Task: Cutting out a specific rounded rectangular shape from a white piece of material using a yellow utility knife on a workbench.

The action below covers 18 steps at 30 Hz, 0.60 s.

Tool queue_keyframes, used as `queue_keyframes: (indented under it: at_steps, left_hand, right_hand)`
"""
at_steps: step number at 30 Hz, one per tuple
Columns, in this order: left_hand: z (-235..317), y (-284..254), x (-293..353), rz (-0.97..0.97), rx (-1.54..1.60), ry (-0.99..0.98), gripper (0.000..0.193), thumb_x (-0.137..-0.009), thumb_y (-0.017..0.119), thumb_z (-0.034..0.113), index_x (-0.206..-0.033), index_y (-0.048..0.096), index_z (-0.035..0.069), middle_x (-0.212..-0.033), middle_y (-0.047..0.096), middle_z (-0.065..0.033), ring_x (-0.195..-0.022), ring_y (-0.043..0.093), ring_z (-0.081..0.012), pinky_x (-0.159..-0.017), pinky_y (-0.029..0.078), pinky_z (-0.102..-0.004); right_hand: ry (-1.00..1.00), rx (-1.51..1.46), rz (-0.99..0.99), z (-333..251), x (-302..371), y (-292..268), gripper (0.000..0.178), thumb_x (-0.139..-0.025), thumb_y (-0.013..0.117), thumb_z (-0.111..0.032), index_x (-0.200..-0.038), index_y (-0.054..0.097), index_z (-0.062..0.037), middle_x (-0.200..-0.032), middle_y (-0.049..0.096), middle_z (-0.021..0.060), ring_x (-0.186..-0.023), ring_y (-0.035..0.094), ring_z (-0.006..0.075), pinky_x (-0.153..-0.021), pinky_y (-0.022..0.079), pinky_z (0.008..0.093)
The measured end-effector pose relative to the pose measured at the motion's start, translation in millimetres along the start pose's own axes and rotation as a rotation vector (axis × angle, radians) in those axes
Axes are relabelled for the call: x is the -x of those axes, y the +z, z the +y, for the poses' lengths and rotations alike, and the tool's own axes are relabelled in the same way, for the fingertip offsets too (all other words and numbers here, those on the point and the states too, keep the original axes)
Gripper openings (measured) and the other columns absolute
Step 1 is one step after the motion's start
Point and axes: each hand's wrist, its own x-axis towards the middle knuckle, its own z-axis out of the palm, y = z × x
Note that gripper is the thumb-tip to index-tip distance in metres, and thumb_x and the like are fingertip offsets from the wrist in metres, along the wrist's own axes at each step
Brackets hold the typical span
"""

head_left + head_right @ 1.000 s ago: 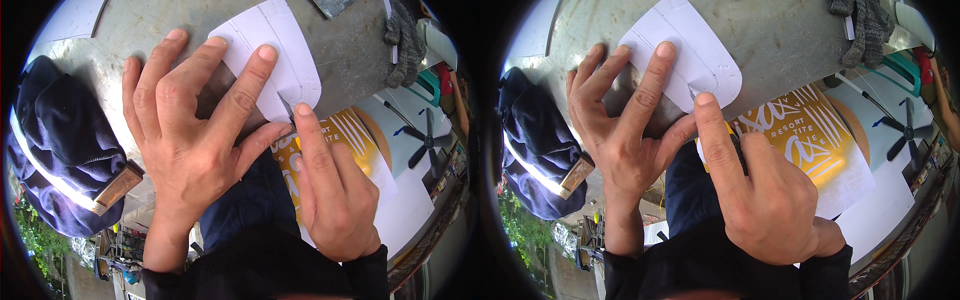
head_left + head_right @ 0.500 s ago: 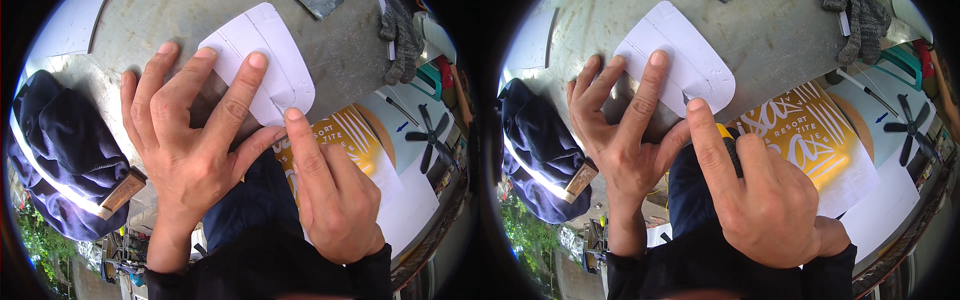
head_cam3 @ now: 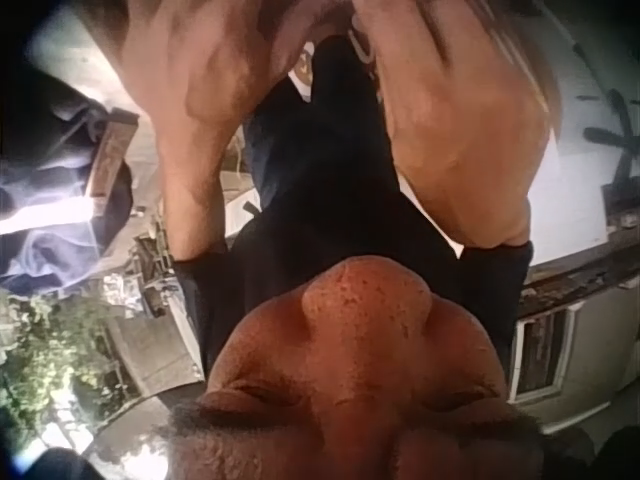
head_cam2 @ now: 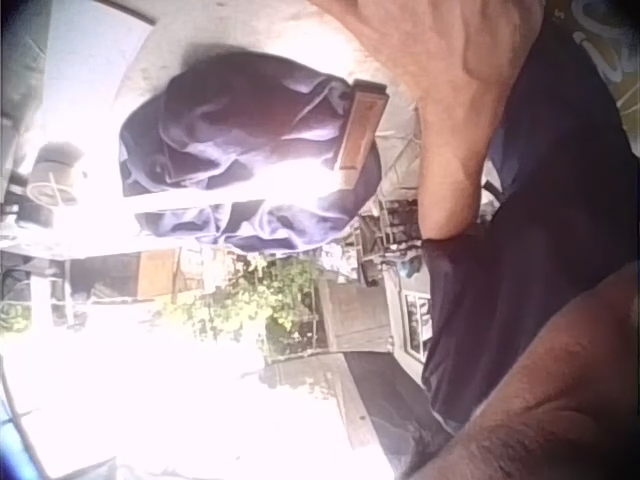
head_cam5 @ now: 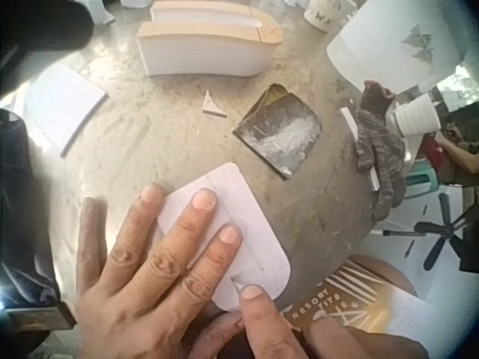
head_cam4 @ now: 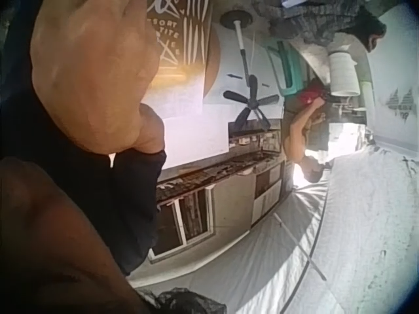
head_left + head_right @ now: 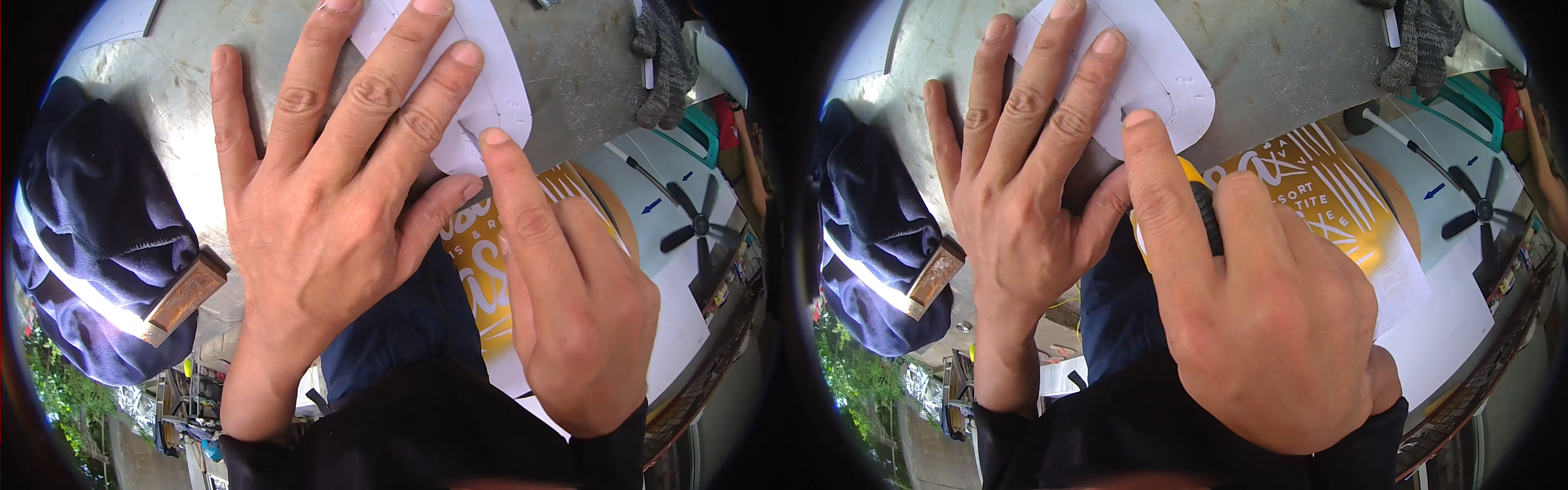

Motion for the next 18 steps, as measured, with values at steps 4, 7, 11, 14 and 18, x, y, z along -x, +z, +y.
queue_keyframes:
  at_steps: [4, 7, 11, 14, 18]
  left_hand:
    - [15, -1, -13, -0.002, -0.011, -0.037, 0.067, -0.083, 0.072, 0.059, -0.141, 0.066, 0.025, -0.156, 0.051, -0.0046, -0.148, 0.041, -0.0293, -0.123, 0.019, -0.0583]
    - [16, 3, -15, 0.030, 0.007, -0.059, 0.067, -0.083, 0.072, 0.059, -0.141, 0.066, 0.025, -0.156, 0.051, -0.0045, -0.148, 0.041, -0.0292, -0.123, 0.019, -0.0582]
    - [16, 3, -10, 0.038, -0.009, -0.099, 0.067, -0.083, 0.072, 0.059, -0.141, 0.066, 0.025, -0.156, 0.051, -0.0043, -0.148, 0.041, -0.0292, -0.123, 0.019, -0.0582]
    - [17, 2, -11, 0.049, -0.008, -0.118, 0.067, -0.083, 0.072, 0.058, -0.141, 0.066, 0.025, -0.156, 0.051, -0.0042, -0.148, 0.041, -0.0291, -0.123, 0.018, -0.0581]
    - [18, 2, -7, 0.065, -0.012, -0.136, 0.067, -0.083, 0.072, 0.058, -0.141, 0.065, 0.025, -0.156, 0.051, -0.0040, -0.148, 0.040, -0.0290, -0.123, 0.018, -0.0581]
  right_hand:
    - [-0.093, 0.027, 0.038, 7, -1, 3, 0.056, -0.089, 0.064, 0.004, -0.144, 0.060, -0.0069, -0.086, 0.059, 0.0108, -0.069, 0.060, 0.0271, -0.061, 0.049, 0.0408]
    - [0.086, -0.067, 0.009, -19, -10, -10, 0.055, -0.091, 0.063, 0.004, -0.145, 0.059, -0.0072, -0.084, 0.059, 0.0115, -0.069, 0.061, 0.0270, -0.061, 0.049, 0.0410]
    - [-0.024, -0.089, 0.037, -12, -11, -5, 0.056, -0.092, 0.063, 0.002, -0.147, 0.057, -0.0081, -0.081, 0.058, 0.0108, -0.067, 0.059, 0.0260, -0.060, 0.049, 0.0399]
    - [-0.021, 0.004, 0.018, -21, -12, -7, 0.056, -0.093, 0.062, 0.001, -0.148, 0.056, -0.0085, -0.082, 0.058, 0.0099, -0.067, 0.059, 0.0252, -0.060, 0.049, 0.0393]
    - [0.050, -0.102, -0.007, -30, -15, -14, 0.057, -0.093, 0.061, 0.002, -0.149, 0.055, -0.0085, -0.083, 0.059, 0.0098, -0.067, 0.059, 0.0247, -0.060, 0.049, 0.0388]
